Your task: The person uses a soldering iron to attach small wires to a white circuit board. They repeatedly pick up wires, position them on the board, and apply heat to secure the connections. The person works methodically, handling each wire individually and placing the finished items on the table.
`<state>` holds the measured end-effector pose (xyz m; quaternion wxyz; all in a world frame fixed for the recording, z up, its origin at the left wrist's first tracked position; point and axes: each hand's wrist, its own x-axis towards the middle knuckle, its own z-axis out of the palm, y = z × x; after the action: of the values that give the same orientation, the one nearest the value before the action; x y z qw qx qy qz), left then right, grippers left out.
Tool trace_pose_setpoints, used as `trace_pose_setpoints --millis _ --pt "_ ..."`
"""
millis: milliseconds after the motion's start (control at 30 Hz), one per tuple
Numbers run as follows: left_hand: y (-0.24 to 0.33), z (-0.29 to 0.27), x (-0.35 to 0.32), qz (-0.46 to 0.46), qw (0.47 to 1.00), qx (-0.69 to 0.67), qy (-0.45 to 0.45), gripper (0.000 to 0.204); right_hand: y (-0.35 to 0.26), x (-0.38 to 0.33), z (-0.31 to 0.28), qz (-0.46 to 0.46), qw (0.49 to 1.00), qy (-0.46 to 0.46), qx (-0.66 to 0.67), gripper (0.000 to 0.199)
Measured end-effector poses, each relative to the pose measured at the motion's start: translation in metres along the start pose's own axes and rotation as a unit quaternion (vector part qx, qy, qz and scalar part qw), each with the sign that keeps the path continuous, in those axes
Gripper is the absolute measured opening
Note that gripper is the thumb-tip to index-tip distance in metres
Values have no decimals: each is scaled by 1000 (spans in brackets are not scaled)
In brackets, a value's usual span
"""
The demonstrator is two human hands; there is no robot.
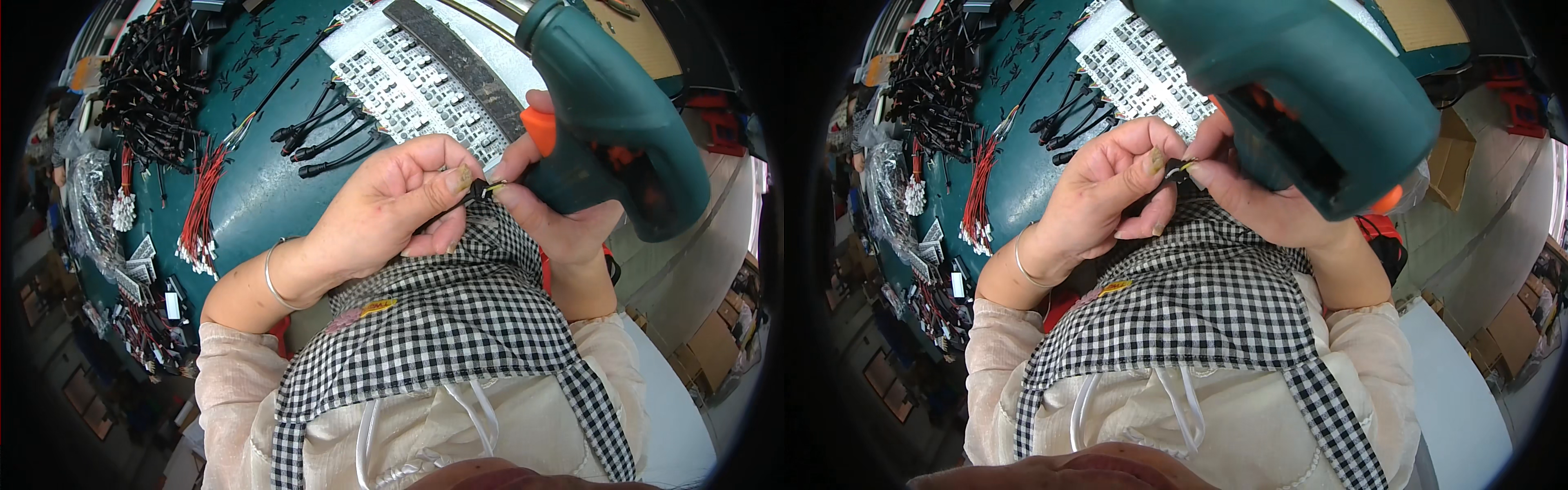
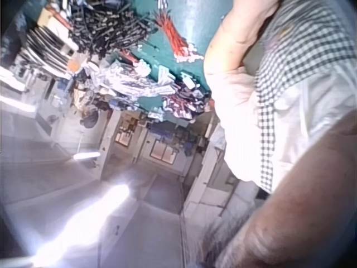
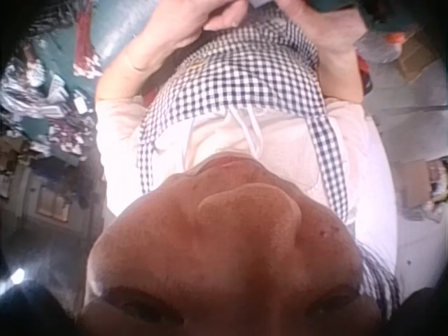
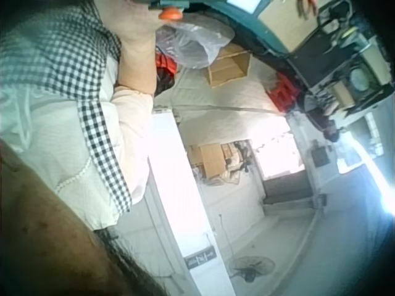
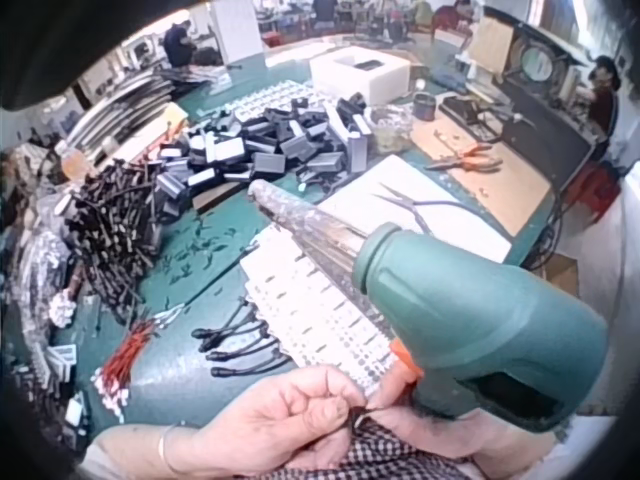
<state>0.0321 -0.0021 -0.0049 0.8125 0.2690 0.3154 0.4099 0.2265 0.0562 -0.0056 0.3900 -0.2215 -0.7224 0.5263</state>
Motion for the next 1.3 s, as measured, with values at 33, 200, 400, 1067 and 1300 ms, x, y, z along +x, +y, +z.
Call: trace_pose_setpoints --millis 33,200,400,1067,1300 --pt "0 -2 0 5 1000 -13 -7 22 2 1 -1 -12 1000 -6 -8 63" --pt "-11 5 1 156 976 144 57 20 9 -2 2 -28 998 48 6 62" --pt "-12 3 -5 182 948 241 103 23 5 -5 7 16 998 62 -28 58" --pt "13 -32 -34 155 793 523 270 15 -22 -51 -1 176 961 199 72 69" --pt "-6 -40 -26 256 672 632 288 14 -33 -82 -24 244 951 181 60 79"
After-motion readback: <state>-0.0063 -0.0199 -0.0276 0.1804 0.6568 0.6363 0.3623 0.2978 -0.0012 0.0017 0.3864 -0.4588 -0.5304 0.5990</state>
